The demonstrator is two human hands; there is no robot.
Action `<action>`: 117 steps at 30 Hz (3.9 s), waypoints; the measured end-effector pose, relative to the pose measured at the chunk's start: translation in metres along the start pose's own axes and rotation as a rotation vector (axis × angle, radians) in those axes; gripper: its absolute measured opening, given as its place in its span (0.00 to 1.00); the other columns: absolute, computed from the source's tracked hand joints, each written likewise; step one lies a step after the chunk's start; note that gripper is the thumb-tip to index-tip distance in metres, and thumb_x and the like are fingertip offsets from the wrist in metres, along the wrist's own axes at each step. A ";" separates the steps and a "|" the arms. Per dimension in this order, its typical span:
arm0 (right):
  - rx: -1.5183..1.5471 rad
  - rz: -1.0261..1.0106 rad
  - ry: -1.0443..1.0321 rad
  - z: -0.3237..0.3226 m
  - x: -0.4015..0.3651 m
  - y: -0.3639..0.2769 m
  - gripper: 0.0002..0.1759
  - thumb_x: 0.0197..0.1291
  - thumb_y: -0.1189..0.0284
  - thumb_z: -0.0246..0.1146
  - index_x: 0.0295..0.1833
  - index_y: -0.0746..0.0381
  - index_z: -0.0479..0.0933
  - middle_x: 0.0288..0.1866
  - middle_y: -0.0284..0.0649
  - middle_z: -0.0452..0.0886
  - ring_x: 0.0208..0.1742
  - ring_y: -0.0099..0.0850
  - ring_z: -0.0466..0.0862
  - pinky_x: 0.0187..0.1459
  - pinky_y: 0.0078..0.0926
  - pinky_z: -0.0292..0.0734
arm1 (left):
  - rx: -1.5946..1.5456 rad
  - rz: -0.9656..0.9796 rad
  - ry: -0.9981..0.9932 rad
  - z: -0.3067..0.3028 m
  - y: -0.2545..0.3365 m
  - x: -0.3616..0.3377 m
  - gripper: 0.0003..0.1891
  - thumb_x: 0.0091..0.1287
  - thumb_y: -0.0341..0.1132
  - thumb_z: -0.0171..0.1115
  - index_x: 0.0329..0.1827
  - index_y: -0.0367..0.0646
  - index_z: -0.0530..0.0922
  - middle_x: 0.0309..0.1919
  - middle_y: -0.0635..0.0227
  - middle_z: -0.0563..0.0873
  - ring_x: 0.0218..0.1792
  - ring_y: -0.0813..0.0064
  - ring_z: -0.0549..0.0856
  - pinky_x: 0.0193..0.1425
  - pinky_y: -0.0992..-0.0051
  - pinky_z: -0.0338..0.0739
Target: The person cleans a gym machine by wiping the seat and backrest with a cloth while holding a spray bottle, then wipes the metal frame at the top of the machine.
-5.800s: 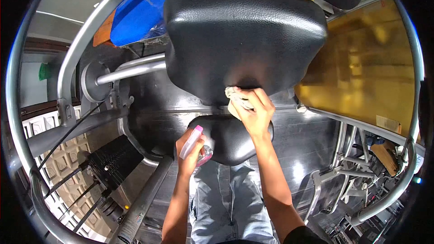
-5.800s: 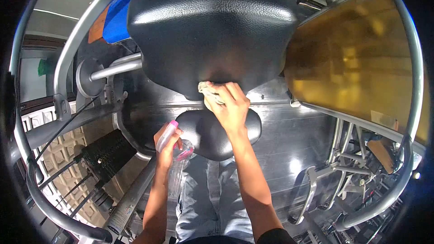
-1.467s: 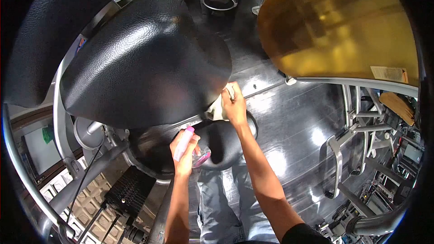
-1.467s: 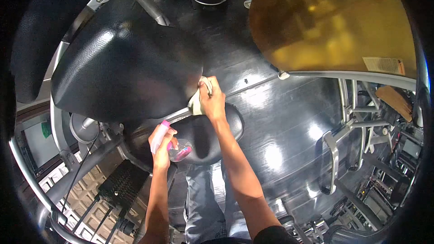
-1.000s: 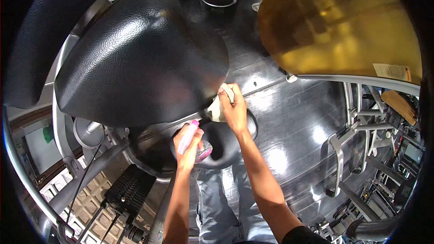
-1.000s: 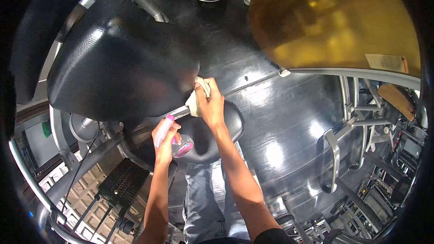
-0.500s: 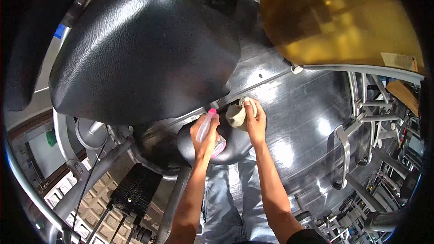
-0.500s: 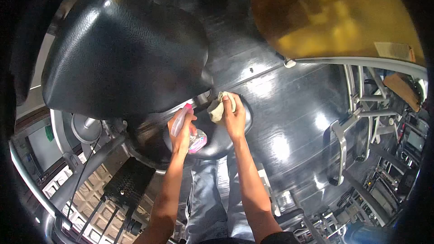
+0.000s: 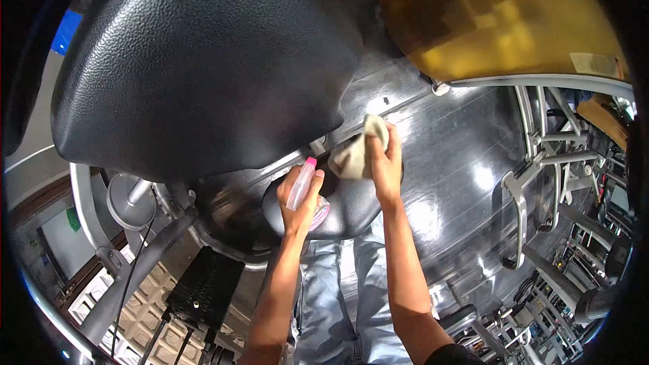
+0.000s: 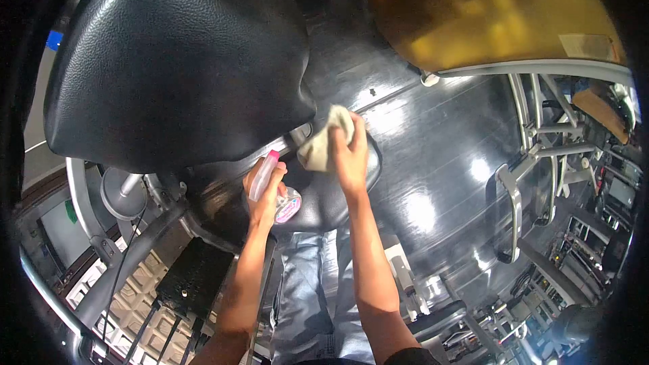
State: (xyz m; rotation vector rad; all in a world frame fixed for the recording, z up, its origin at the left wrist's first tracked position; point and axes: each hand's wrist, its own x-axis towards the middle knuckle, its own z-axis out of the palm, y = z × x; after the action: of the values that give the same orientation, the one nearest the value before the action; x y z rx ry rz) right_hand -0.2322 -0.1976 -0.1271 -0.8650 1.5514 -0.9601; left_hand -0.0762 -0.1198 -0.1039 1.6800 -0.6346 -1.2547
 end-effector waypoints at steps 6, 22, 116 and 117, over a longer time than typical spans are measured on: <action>0.098 -0.216 0.107 0.074 -0.004 -0.008 0.12 0.69 0.69 0.61 0.51 0.65 0.72 0.40 0.42 0.80 0.43 0.28 0.79 0.47 0.28 0.75 | 0.030 -0.049 0.013 -0.012 -0.004 -0.005 0.12 0.65 0.37 0.66 0.40 0.35 0.79 0.28 0.66 0.81 0.16 0.80 0.76 0.21 0.78 0.69; -0.103 -0.043 -0.072 0.041 0.052 0.015 0.17 0.68 0.63 0.58 0.55 0.62 0.79 0.44 0.42 0.85 0.46 0.27 0.82 0.51 0.27 0.75 | -0.107 0.013 0.059 -0.022 0.006 -0.002 0.08 0.68 0.34 0.66 0.40 0.38 0.79 0.23 0.75 0.76 0.18 0.86 0.75 0.23 0.81 0.70; -0.624 -1.039 -0.351 0.056 0.017 0.024 0.15 0.44 0.71 0.75 0.42 0.49 0.85 0.39 0.28 0.85 0.34 0.32 0.86 0.35 0.29 0.82 | -0.188 -0.021 0.236 -0.051 -0.030 -0.080 0.04 0.66 0.28 0.65 0.36 0.41 0.78 0.22 0.74 0.79 0.17 0.86 0.75 0.23 0.80 0.69; -0.630 -1.019 -0.356 0.057 0.015 0.028 0.14 0.44 0.71 0.75 0.40 0.50 0.85 0.38 0.28 0.85 0.34 0.33 0.86 0.34 0.30 0.82 | -0.174 -0.015 0.235 -0.053 -0.030 -0.080 0.04 0.66 0.29 0.66 0.36 0.41 0.78 0.22 0.74 0.79 0.17 0.86 0.75 0.23 0.80 0.69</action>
State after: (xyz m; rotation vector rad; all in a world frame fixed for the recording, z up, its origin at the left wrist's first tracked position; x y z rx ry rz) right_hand -0.1796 -0.2077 -0.1649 -2.2658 1.0519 -0.8978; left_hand -0.0586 -0.0220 -0.0901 1.6565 -0.3614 -1.0699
